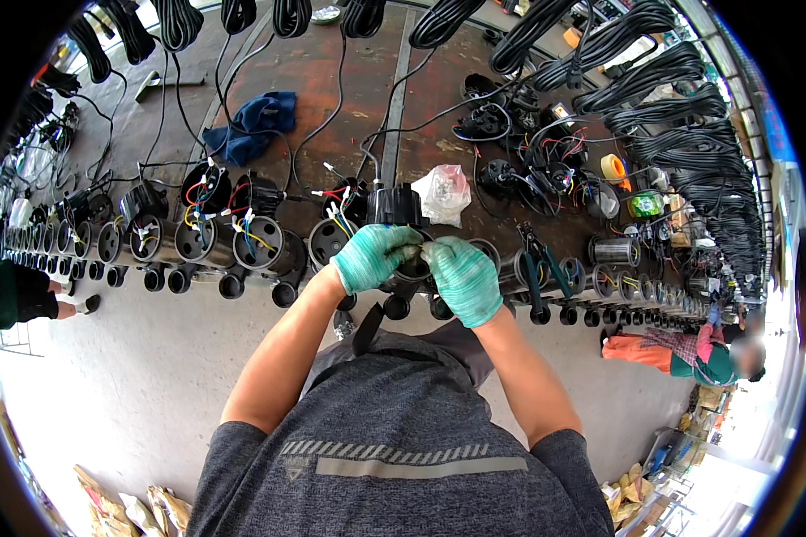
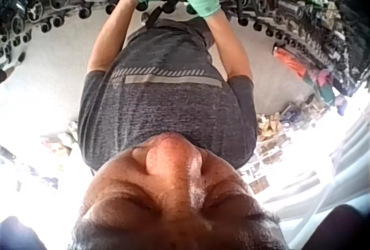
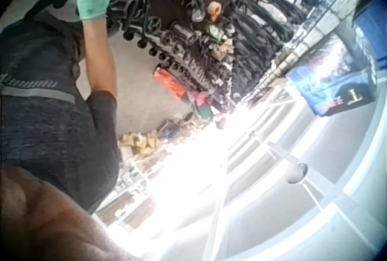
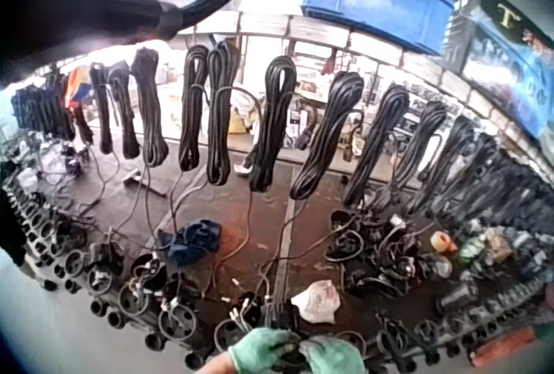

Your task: The person assembles cylindrical electrical components at a workbench, inserting and securing wires into the units using both hands. They repeatedly pick up components, route wires, and place the assembled units into a row of holders along the bench.

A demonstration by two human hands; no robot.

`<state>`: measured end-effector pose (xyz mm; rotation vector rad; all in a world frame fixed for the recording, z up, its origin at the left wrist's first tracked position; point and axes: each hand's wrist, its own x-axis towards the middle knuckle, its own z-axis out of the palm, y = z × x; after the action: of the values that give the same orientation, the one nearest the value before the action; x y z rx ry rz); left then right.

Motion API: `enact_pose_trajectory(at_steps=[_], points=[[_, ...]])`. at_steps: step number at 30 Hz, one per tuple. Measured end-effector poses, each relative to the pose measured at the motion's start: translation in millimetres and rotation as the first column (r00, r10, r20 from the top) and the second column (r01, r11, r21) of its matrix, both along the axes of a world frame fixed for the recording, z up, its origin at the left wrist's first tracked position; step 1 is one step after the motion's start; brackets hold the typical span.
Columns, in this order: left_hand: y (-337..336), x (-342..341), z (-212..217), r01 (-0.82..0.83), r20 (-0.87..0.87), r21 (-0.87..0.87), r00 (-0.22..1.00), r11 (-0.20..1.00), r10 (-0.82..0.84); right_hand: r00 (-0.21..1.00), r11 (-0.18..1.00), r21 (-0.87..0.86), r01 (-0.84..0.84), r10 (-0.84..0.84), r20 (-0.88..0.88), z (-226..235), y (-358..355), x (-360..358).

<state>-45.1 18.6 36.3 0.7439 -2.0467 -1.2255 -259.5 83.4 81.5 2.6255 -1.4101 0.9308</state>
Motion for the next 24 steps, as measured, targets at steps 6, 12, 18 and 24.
enact_pose_trajectory(at_steps=[6, 12, 18, 24], points=[[6.2, -6.3, -1.3, -0.055, 0.099, -0.16, 0.993, 0.986, 0.071, 0.822, 0.804, 0.579, 0.133, -0.416, 0.389, -9.5, 8.1, 7.4], [9.6, -10.5, 2.9, -0.111, 0.183, -0.198, 0.972, 0.974, 0.148, 0.251, 0.244, 0.885, -0.396, -0.899, 0.36, 12.9, -3.1, 6.2], [8.6, -9.9, 3.9, -0.178, 0.108, -0.13, 0.975, 0.975, 0.193, 0.938, 0.79, 0.519, 0.325, -0.339, -0.071, -14.7, -116.5, -63.8], [5.9, -10.3, 6.2, -0.202, 0.102, -0.123, 0.971, 0.972, 0.214, 0.798, 0.592, 0.639, 0.491, -0.011, -0.603, -116.6, -203.4, -82.7]])
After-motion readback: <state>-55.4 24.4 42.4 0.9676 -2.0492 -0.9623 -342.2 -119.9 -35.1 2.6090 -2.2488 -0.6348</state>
